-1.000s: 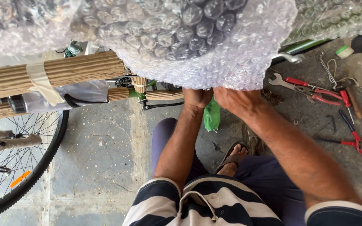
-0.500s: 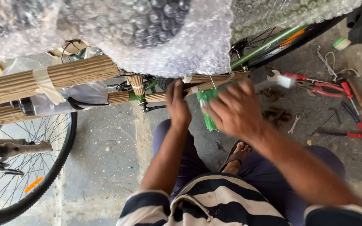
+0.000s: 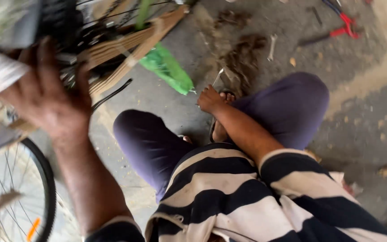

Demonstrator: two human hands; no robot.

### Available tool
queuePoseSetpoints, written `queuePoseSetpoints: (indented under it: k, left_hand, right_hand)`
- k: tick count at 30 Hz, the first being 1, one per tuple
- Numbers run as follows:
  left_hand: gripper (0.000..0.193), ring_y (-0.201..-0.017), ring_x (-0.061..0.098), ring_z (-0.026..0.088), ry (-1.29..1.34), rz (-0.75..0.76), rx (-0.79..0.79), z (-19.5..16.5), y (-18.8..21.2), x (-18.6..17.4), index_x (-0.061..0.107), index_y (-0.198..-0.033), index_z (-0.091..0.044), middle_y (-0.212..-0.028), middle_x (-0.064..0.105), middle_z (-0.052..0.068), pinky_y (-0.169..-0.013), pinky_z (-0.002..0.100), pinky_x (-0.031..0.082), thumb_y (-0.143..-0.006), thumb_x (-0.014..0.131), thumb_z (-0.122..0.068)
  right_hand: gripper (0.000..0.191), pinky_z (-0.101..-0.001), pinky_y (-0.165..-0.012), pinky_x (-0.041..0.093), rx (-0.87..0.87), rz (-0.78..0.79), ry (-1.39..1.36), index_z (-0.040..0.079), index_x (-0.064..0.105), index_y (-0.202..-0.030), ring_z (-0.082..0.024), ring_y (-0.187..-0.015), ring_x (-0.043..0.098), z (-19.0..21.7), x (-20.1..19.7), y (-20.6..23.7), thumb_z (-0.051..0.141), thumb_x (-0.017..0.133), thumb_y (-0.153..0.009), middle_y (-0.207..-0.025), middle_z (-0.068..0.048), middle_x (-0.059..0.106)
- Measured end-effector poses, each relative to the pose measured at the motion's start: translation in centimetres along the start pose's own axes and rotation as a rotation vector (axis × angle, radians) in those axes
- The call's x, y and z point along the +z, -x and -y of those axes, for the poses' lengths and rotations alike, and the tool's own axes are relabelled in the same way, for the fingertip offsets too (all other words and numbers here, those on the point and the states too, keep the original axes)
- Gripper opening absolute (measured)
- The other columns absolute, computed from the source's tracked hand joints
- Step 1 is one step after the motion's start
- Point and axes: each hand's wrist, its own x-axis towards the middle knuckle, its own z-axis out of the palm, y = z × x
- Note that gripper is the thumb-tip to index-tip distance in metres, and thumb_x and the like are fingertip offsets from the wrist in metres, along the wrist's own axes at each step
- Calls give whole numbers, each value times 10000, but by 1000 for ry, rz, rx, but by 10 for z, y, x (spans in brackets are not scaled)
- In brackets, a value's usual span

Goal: The person sits on the floor beside a bicycle with its frame wrapped in bubble wrap and uses a screwdriver and a wrench to tighten fasteners on the frame and rear wheel area. They pick up bolts from the floor, work on the brake and wheel mounting hardware, and reposition around the bike while continuing to tighten components.

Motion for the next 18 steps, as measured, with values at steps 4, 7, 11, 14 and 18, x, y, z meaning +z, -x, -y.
queuePoseSetpoints:
  k: [4, 7, 11, 14, 18]
  left_hand:
    - [610, -1274, 616, 348, 19, -181, 94, -5, -15, 4, 742, -1347, -75, -1134, 831, 68, -1080, 558, 416, -1115, 521, -595]
    - [506, -1175, 681, 271, 38, -219, 90, -6, -21, -2, 723, -1304, -102, -1097, 826, 30, -1057, 483, 427, -1169, 449, -506]
    - [508, -1040, 654, 240, 107, -250, 128, 1, -24, -6, 683, -1245, -95, -1059, 766, 30, -1000, 440, 416, -1215, 325, -453]
    - [554, -939, 641, 221, 154, -248, 128, 10, -26, -6, 699, -1225, -101, -1039, 741, 41, -932, 421, 429, -1217, 270, -452]
    - [426, -782, 617, 224, -9, -336, 207, 9, -27, 0, 661, -1093, -119, -887, 662, 64, -778, 410, 429, -1204, 358, -397]
  right_hand:
    - [172, -497, -933, 447, 41, 57, -116, 145, 783, -844, -295, -1060, 637, -8, -13, 1, 247, 780, -706, -973, -88, 720]
    - [270, -492, -907, 470, -33, -81, -279, 125, 742, -1006, -313, -1018, 641, 13, -60, -5, 267, 780, -780, -1005, -103, 697]
    - [376, -475, -873, 486, -179, -201, -306, 88, 702, -1043, -317, -1019, 644, 36, -143, 31, 389, 792, -837, -998, -108, 675]
    - [419, -477, -884, 506, -199, -617, -482, 71, 699, -1147, -309, -1020, 668, 18, -194, 88, 302, 832, -824, -1052, -117, 702]
    - [340, -483, -898, 556, 278, -762, -363, 8, 706, -1142, -317, -1006, 699, -67, -211, 193, -4, 730, -803, -1009, -18, 763]
